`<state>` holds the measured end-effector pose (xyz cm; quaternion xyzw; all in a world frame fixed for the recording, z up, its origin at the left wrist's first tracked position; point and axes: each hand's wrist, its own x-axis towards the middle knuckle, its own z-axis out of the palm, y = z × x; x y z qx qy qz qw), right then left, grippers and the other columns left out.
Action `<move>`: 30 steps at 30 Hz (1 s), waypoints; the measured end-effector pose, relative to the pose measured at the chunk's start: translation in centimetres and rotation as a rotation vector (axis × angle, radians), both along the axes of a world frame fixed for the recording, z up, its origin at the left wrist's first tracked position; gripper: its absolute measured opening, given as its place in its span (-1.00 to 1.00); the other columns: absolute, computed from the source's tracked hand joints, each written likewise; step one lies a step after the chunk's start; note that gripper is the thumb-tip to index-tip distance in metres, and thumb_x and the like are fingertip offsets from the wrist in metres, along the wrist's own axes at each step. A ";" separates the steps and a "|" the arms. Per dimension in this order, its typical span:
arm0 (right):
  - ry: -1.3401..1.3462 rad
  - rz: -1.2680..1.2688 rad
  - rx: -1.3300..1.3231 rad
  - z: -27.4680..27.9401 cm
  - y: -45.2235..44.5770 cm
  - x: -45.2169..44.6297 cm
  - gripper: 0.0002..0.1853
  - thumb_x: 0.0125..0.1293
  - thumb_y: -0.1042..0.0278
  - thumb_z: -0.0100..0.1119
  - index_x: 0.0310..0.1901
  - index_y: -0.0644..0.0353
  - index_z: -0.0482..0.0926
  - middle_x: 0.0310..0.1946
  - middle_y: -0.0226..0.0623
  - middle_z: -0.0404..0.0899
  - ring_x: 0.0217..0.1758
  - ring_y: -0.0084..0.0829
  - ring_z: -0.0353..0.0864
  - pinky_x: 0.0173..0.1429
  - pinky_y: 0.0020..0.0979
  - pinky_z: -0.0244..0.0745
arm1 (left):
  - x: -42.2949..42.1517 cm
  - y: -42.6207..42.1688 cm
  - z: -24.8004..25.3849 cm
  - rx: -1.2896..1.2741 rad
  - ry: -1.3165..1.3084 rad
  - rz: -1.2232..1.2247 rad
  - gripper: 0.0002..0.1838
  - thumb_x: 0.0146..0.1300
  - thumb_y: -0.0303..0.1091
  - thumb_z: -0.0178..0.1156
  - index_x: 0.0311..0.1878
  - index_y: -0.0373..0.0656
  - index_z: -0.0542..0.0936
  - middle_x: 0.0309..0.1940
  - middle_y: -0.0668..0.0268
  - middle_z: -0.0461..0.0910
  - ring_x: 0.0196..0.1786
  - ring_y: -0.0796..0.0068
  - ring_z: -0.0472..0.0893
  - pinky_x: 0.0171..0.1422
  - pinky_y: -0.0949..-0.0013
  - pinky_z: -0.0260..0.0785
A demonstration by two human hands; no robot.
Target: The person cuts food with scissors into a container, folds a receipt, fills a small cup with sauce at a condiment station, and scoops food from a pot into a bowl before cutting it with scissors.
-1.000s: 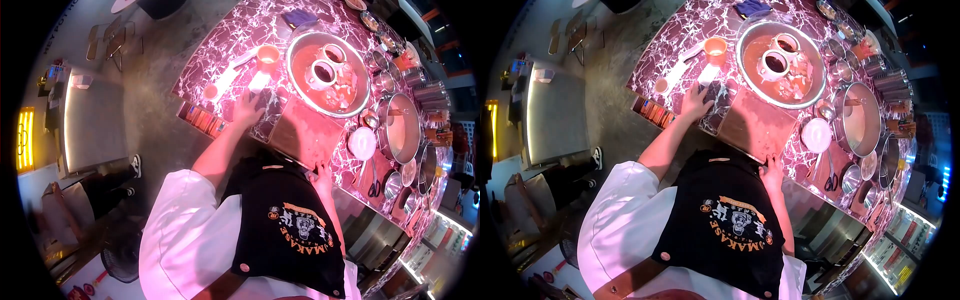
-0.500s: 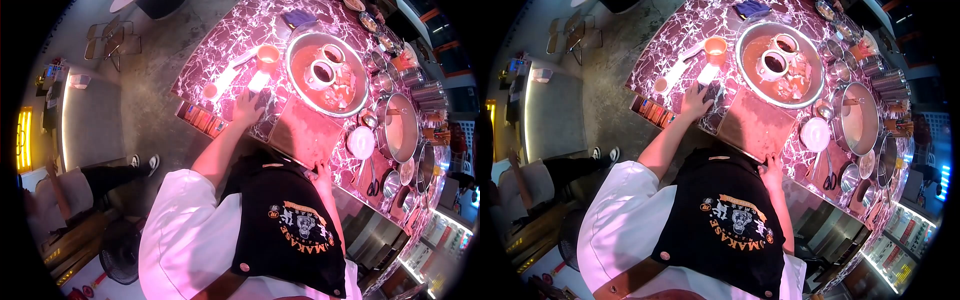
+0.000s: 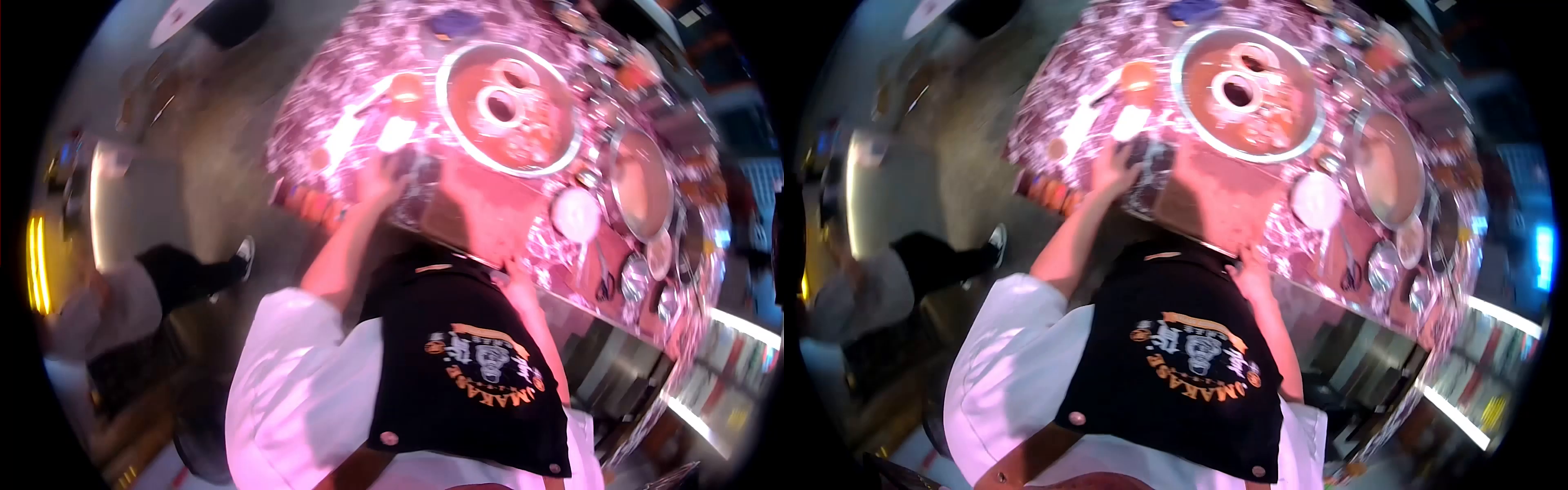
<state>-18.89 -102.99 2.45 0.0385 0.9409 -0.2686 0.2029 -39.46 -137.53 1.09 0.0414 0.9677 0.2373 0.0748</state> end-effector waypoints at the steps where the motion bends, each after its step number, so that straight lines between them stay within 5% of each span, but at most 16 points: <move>1: -0.050 -0.008 -0.018 0.1 0.1 -0.1 -0.35 0.14 0.20 0.32 0.26 0.25 0.41 0.30 0.05 0.33 0.32 0.03 0.38 0.35 -0.15 0.33 | -0.6 0.1 0.8 0.009 -0.054 -0.016 -0.27 0.17 0.02 0.23 0.40 0.00 0.35 0.43 -0.03 0.19 0.47 -0.03 0.17 0.52 0.08 0.03; 4: -0.082 -0.137 -0.071 3.0 -0.5 -0.4 -0.45 0.23 0.15 0.27 0.21 0.18 0.44 0.16 -0.03 0.51 0.17 -0.03 0.54 0.25 -0.16 0.43 | -1.0 0.4 -3.8 -0.022 0.146 -0.067 -0.42 0.10 -0.10 0.22 0.25 0.08 0.53 0.21 0.04 0.46 0.28 -0.03 0.39 0.33 0.00 0.25; 5: -0.067 -0.187 -0.181 3.5 -0.1 0.0 -0.49 0.24 0.20 0.24 0.21 0.17 0.45 0.18 -0.02 0.49 0.16 -0.02 0.54 0.25 -0.17 0.44 | -0.6 1.3 -0.5 0.002 0.093 -0.096 -0.42 0.13 -0.10 0.22 0.26 0.04 0.51 0.21 0.09 0.47 0.27 -0.04 0.40 0.34 -0.02 0.25; 6: 0.134 -0.214 -0.250 2.0 0.4 1.2 -0.54 0.26 0.26 0.22 0.18 0.18 0.47 0.17 -0.04 0.50 0.18 -0.04 0.54 0.26 -0.20 0.43 | -0.5 0.3 -3.7 -0.091 0.287 -0.114 -0.41 0.17 -0.07 0.22 0.29 -0.01 0.48 0.20 0.01 0.46 0.27 -0.09 0.40 0.35 -0.01 0.24; 7: 0.264 -0.187 -0.249 2.0 1.1 1.9 -0.59 0.29 0.31 0.20 0.16 0.19 0.49 0.17 -0.06 0.51 0.18 -0.07 0.54 0.27 -0.23 0.43 | -0.7 0.3 -2.9 -0.137 0.132 -0.119 -0.35 0.27 0.05 0.17 0.36 -0.05 0.41 0.39 -0.25 0.18 0.45 -0.17 0.19 0.50 0.03 0.06; 8: 0.271 -0.256 -0.252 2.4 2.0 2.8 -0.60 0.30 0.30 0.20 0.15 0.18 0.50 0.15 -0.06 0.53 0.16 -0.10 0.56 0.26 -0.24 0.45 | -0.8 -0.1 -4.6 -0.193 0.288 -0.134 -0.36 0.24 0.01 0.20 0.34 -0.07 0.42 0.32 -0.23 0.29 0.38 -0.19 0.28 0.43 0.03 0.18; 12: 0.209 -0.588 -0.236 5.5 6.6 7.0 -0.65 0.29 0.24 0.20 0.07 0.15 0.56 -0.10 -0.10 0.66 -0.03 -0.14 0.66 0.08 -0.23 0.53 | -1.0 -0.4 -5.3 -0.154 0.326 -0.147 -0.40 0.29 -0.02 0.17 0.33 -0.11 0.42 0.37 -0.26 0.20 0.41 -0.22 0.24 0.46 0.00 0.12; 16: 0.304 -0.962 -0.215 5.5 15.1 13.9 -0.75 0.34 0.33 0.20 -0.01 0.22 0.63 -0.20 -0.30 0.68 -0.19 -0.52 0.61 -0.05 -0.44 0.52 | -1.5 0.4 -4.5 -0.143 0.252 -0.091 -0.44 0.32 -0.01 0.14 0.29 -0.14 0.47 0.35 -0.27 0.23 0.37 -0.24 0.27 0.46 -0.01 0.11; 24: 0.525 -1.175 0.034 2.0 39.1 22.1 -0.80 0.31 0.38 0.18 -0.12 0.29 0.64 -0.35 -0.33 0.68 -0.28 -0.50 0.61 -0.11 -0.44 0.49 | -0.3 2.5 -5.0 -0.158 0.234 0.071 -0.46 0.33 -0.09 0.15 0.20 -0.35 0.51 0.30 -0.27 0.31 0.34 -0.19 0.33 0.45 0.02 0.14; 30: 0.528 -1.342 0.291 1.2 60.7 23.9 -0.75 0.23 0.30 0.19 -0.13 0.24 0.67 -0.33 -0.09 0.69 -0.23 -0.30 0.69 -0.10 -0.34 0.52 | 14.2 7.6 -6.7 -0.207 0.395 0.455 -0.52 0.37 -0.04 0.03 0.05 -0.29 0.61 0.08 -0.14 0.54 0.16 -0.10 0.51 0.27 0.03 0.33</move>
